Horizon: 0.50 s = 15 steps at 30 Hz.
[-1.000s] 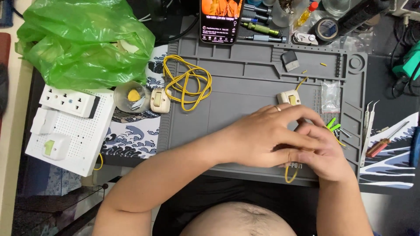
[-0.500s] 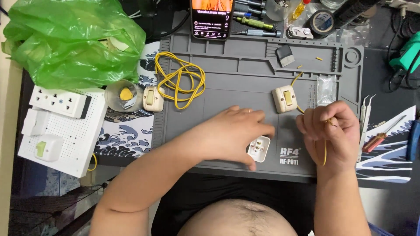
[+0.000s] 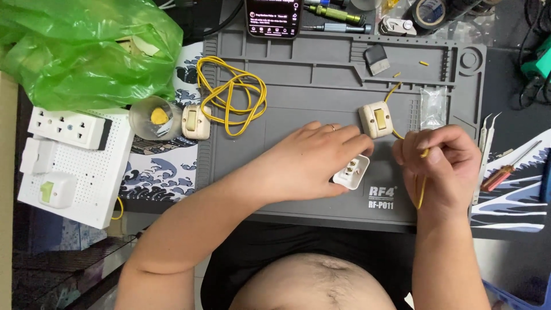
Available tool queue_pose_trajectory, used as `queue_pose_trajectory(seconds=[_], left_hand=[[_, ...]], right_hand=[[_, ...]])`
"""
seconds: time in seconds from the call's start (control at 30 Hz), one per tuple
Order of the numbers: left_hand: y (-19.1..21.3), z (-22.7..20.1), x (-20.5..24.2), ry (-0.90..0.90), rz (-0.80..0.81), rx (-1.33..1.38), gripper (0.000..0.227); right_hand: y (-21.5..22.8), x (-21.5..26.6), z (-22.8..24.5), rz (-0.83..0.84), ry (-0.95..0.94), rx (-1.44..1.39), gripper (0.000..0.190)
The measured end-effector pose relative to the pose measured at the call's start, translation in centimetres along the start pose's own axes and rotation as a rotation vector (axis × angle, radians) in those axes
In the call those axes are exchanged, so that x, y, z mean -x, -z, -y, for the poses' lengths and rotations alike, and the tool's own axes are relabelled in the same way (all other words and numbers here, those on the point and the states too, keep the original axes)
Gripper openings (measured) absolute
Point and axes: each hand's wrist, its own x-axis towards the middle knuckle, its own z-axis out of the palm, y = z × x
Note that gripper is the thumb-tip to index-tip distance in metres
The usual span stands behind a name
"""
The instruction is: The person uses a red screwdriver to tighten the terminals of a white electrical outlet. They then use blue wire strippers to remove the insulation from a yellow cable and insert the exposed wire into the outlet.
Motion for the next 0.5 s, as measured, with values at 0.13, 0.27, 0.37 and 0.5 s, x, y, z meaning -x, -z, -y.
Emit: queue_pose_trajectory(seconds=[0.13, 0.27, 0.37, 0.5], left_hand=[[-0.4, 0.1, -0.1, -0.003, 0.01, -0.035, 0.062], [-0.2, 0.1, -0.1, 0.029, 0.048, 0.0, 0.064], [-0.4, 0.4, -0.2, 0.049, 0.065, -0.026, 0.072], [-0.3, 0.8, -0.3, 0.047, 0.059, -0.002, 0.074]], right_hand=[[0.2, 0.4, -0.4, -0.059, 0.046, 0.139, 0.026], [0.3, 1.1, -0.6, -0.146, 0.036, 0.375, 0.021], [1.0, 2.0, -1.3, -0.177, 0.004, 0.668, 0.014], [-0.6, 1.7, -0.1, -0.136, 0.032, 0.744, 0.008]])
